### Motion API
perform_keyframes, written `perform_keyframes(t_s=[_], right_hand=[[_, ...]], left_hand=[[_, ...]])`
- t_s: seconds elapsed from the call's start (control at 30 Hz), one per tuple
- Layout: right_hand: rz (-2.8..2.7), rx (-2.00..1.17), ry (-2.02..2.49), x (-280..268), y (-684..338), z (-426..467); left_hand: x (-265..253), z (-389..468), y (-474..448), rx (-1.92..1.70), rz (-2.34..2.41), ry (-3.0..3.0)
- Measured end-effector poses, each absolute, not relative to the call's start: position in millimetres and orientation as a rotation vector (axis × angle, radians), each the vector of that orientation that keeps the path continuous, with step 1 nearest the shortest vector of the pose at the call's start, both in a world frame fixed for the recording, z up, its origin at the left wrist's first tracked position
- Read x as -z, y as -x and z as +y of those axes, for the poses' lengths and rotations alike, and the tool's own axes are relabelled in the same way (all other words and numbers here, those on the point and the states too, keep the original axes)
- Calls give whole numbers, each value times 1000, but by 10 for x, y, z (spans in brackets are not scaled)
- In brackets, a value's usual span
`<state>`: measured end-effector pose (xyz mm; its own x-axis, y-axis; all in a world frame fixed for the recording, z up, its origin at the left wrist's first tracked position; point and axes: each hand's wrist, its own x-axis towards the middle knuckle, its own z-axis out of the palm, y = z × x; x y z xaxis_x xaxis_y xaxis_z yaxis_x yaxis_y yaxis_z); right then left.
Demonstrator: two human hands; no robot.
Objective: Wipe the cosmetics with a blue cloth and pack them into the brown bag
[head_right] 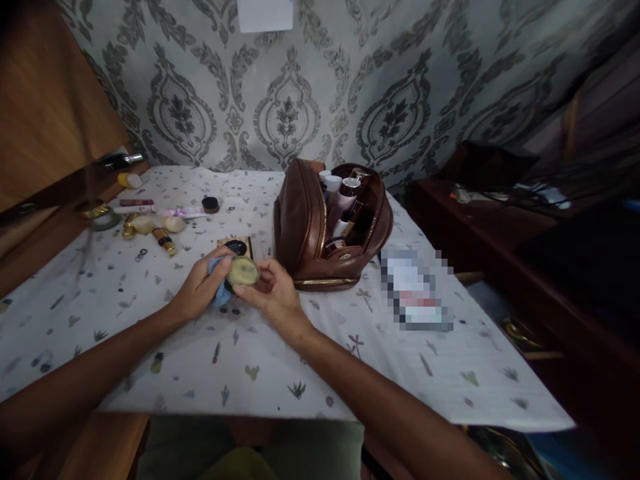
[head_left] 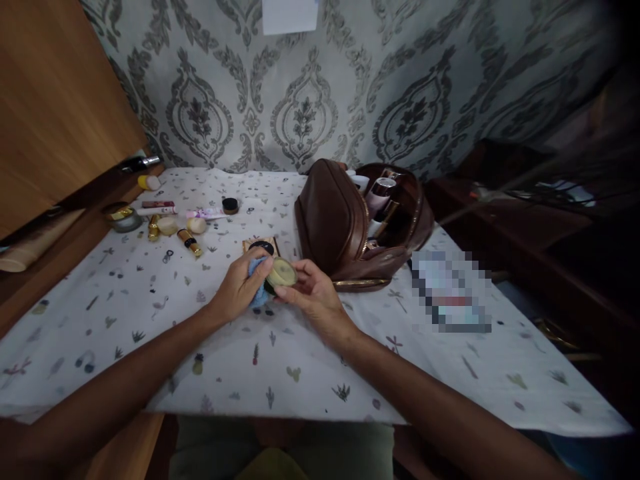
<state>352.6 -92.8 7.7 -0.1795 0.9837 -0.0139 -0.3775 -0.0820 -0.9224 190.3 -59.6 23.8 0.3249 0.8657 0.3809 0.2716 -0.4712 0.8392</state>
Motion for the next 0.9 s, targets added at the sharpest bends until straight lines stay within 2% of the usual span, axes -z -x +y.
perform_keyframes(t_s=[0.23,0.57,0.9], right_hand=[[-1120,-1366,910,-25,-3521,-890],[-864,-1953,704,-79,-3555,-907],[-800,-1927,684,-116,-3532,-929]], left_hand=[[-187,-639,-1905,-1197,962,-1931],[-261,-658,-1895,-1118,907,-1832],[-249,-639,-1903,-1254,936,-2022]])
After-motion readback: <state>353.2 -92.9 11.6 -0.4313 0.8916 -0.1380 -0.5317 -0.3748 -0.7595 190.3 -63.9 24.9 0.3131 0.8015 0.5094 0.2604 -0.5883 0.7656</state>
